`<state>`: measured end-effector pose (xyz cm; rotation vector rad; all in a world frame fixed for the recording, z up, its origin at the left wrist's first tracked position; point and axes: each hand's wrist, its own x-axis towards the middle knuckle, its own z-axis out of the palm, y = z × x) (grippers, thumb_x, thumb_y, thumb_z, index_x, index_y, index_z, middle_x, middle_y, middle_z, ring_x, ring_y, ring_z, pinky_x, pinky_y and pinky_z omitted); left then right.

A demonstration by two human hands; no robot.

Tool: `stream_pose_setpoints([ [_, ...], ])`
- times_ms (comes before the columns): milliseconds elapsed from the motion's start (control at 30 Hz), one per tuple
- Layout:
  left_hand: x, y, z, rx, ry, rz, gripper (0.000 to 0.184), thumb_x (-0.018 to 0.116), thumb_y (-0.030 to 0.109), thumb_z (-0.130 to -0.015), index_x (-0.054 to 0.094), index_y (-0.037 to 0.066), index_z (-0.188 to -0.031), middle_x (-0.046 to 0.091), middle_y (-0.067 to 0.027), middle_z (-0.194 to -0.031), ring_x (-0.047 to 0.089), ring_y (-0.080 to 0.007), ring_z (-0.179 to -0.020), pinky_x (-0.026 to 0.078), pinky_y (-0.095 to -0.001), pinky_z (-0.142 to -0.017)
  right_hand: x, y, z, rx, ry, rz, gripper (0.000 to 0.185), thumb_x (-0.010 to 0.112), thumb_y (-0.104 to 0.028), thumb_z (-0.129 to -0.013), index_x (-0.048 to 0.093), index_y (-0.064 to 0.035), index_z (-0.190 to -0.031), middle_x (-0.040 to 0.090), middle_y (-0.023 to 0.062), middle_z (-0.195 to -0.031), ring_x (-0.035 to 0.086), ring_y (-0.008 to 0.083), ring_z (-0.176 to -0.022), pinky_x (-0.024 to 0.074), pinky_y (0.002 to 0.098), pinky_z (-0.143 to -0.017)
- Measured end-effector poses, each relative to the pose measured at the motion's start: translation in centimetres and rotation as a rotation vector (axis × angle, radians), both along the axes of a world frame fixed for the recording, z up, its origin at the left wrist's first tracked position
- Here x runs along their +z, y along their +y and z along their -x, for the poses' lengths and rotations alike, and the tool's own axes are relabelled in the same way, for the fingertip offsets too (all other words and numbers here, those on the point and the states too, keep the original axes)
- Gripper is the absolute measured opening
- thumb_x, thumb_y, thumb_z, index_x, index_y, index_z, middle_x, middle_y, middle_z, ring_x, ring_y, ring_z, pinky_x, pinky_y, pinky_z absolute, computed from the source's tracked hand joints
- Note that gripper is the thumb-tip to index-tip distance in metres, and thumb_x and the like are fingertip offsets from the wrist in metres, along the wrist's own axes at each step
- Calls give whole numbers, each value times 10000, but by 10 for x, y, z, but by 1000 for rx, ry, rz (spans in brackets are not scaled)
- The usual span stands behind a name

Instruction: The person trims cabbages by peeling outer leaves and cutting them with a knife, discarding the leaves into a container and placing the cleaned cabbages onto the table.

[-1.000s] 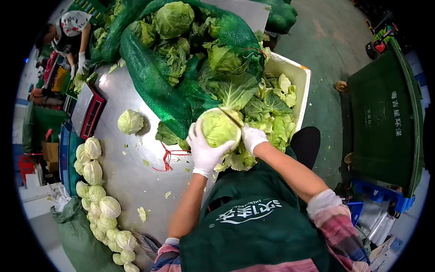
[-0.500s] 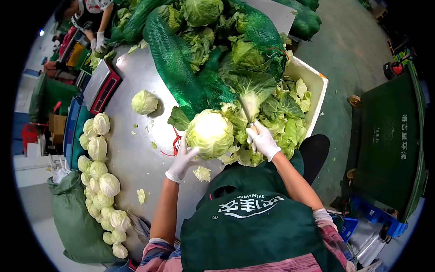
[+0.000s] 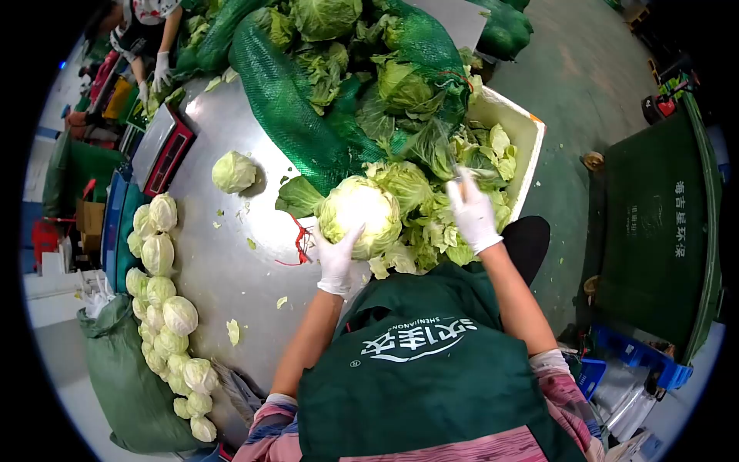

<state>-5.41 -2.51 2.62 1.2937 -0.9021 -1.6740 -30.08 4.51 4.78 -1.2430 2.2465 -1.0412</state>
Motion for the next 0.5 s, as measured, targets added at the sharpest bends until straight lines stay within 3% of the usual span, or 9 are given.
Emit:
stream_pose_setpoints([
  [33, 0, 0, 6, 15, -59, 14, 867, 831, 108, -705, 267, 8, -1356, 469, -155, -1269, 531, -227, -1117, 491, -346, -926, 4, 0, -12, 90, -46, 38, 454, 502, -347, -944, 504, -37, -1275, 668, 210, -867, 645, 384, -773, 505, 451, -690],
  [100, -1, -2, 10, -16, -70, 13, 937, 839, 118, -699, 218, 2, -1391, 442, -156, -1291, 491, -227, -1164, 460, -334, -959, -4, 0, -34, 185, 181, 89, 403, 490, -307, -939, 539, -25, -1223, 667, 202, -870, 650, 364, -757, 519, 450, -690],
  [167, 7, -1, 16, 7, -91, 27, 953, 839, 135, -701, 207, -8, -1399, 425, -163, -1308, 493, -230, -1162, 465, -341, -950, 3, -1, -53, 275, 148, -90, 444, 482, -315, -943, 510, -14, -1268, 669, 194, -853, 651, 353, -735, 522, 452, -678],
  [200, 7, 0, 18, 5, -92, 29, 953, 839, 135, -701, 207, -8, -1399, 425, -163, -1308, 493, -230, -1162, 465, -341, -950, 5, -4, -62, 255, 222, -123, 486, 537, -304, -937, 452, -42, -1337, 650, 178, -722, 630, 366, -639, 502, 463, -605],
  [233, 8, 2, 20, 18, -125, 44, 905, 821, 128, -719, 225, 2, -1389, 442, -158, -1300, 501, -228, -1160, 467, -339, -953, 5, -8, -68, 263, 227, -192, 531, 515, -337, -946, 413, -46, -1379, 631, 199, -683, 616, 384, -601, 490, 487, -579],
  [433, -9, 5, 18, 15, -301, 125, 880, 809, 128, -733, 232, 6, -1386, 447, -155, -1308, 496, -226, -1169, 451, -342, -975, 9, -22, -63, 260, 267, -270, 531, 428, -384, -972, 374, -103, -1419, 628, 242, -691, 618, 408, -616, 498, 503, -597],
  [500, -1, 6, 17, 2, -175, 79, 1011, 843, 158, -698, 162, -38, -1420, 381, -179, -1344, 447, -235, -1205, 419, -343, -997, 4, -30, -53, 227, 242, -271, 521, 412, -384, -977, 380, -106, -1417, 628, 244, -690, 610, 426, -621, 494, 517, -616],
])
